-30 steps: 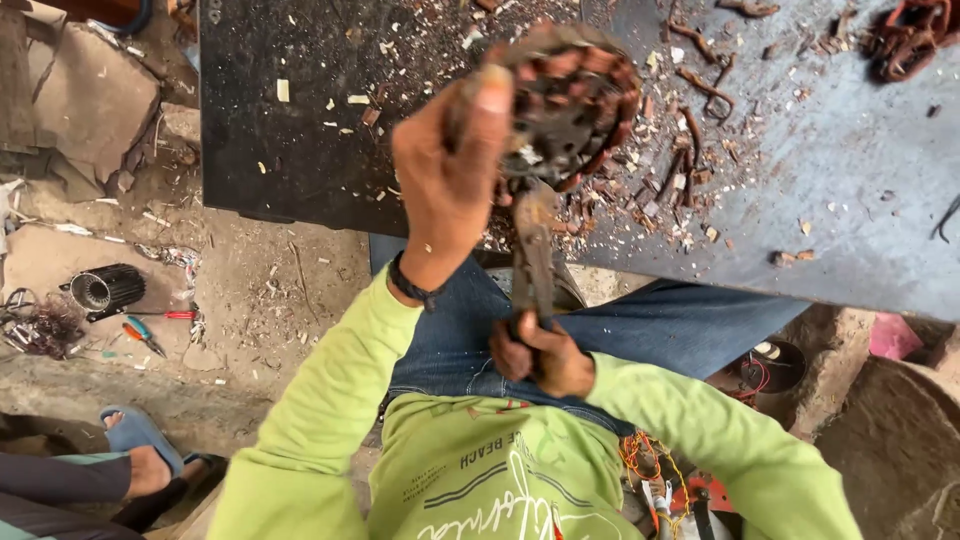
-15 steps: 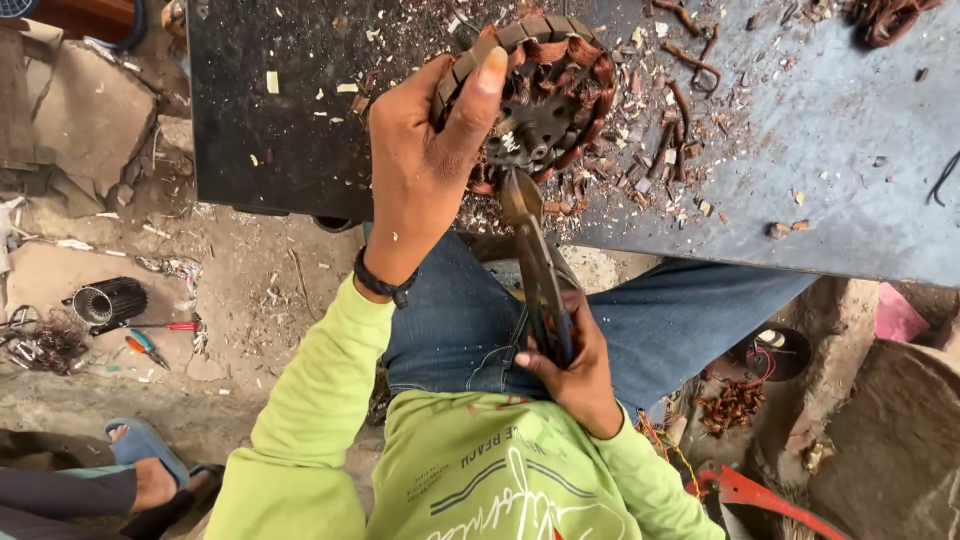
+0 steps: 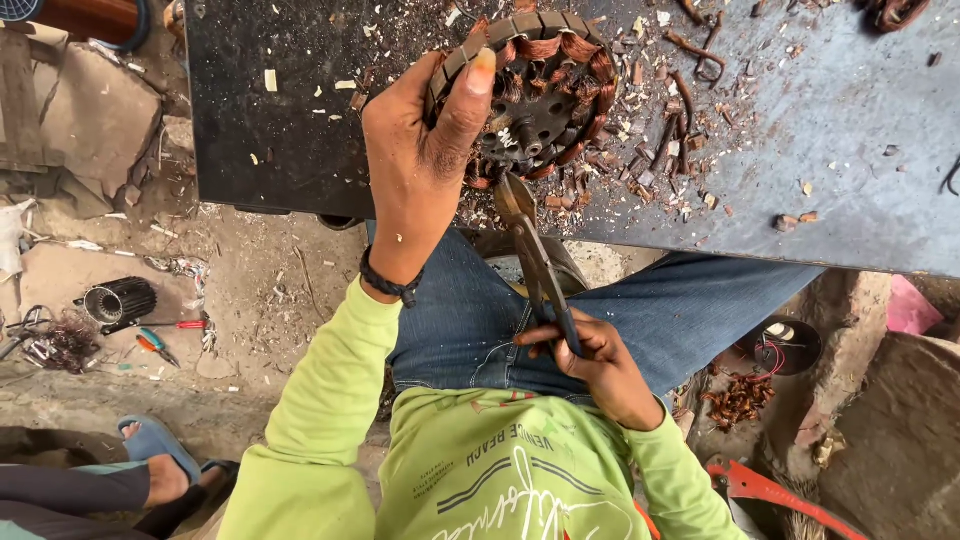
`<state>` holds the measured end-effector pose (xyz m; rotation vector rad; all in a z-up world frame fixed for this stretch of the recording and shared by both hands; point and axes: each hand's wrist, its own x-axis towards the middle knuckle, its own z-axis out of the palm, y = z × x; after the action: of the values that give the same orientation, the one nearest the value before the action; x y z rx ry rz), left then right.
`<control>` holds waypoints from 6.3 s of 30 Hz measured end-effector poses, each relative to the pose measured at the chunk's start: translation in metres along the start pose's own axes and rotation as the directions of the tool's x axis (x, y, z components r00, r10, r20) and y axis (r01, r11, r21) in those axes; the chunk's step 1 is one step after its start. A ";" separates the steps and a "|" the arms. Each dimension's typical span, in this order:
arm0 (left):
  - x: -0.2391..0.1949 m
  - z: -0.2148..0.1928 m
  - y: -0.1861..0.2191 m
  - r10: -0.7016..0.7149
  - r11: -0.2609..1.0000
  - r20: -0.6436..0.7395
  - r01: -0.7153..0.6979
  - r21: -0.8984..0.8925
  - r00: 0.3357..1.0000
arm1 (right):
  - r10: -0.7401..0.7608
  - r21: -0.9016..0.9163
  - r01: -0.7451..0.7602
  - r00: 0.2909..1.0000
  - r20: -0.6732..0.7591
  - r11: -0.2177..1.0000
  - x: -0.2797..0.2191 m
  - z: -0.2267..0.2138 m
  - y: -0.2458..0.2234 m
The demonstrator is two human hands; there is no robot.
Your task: Disassembling a fan motor stator to remove copper wire windings using pliers and wire cutters.
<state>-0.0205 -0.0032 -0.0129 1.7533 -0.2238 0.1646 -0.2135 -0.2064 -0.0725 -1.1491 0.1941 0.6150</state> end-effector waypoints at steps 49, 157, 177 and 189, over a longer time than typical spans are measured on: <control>-0.001 -0.001 0.009 0.061 0.992 -0.079 -0.052 0.111 0.995 | -0.119 -0.244 0.087 0.986 -0.118 0.966 0.001 -0.012 0.040; 0.029 -0.013 0.017 0.158 0.985 0.219 -0.170 0.038 0.963 | -0.002 0.374 -0.127 0.945 0.327 0.919 0.023 -0.082 0.053; 0.009 -0.005 0.012 -0.048 0.999 0.008 0.048 -0.025 0.999 | 0.232 -0.207 -0.256 0.964 -0.131 0.944 0.049 -0.010 0.051; 0.005 -0.021 0.008 0.087 0.990 0.164 -0.067 -0.124 0.983 | -0.012 -0.177 -0.020 0.983 -0.181 0.984 0.016 0.020 0.002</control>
<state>-0.0172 0.0155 0.0003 1.6428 -0.4175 0.0568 -0.2050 -0.1821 -0.0726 -1.3795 0.3023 0.5384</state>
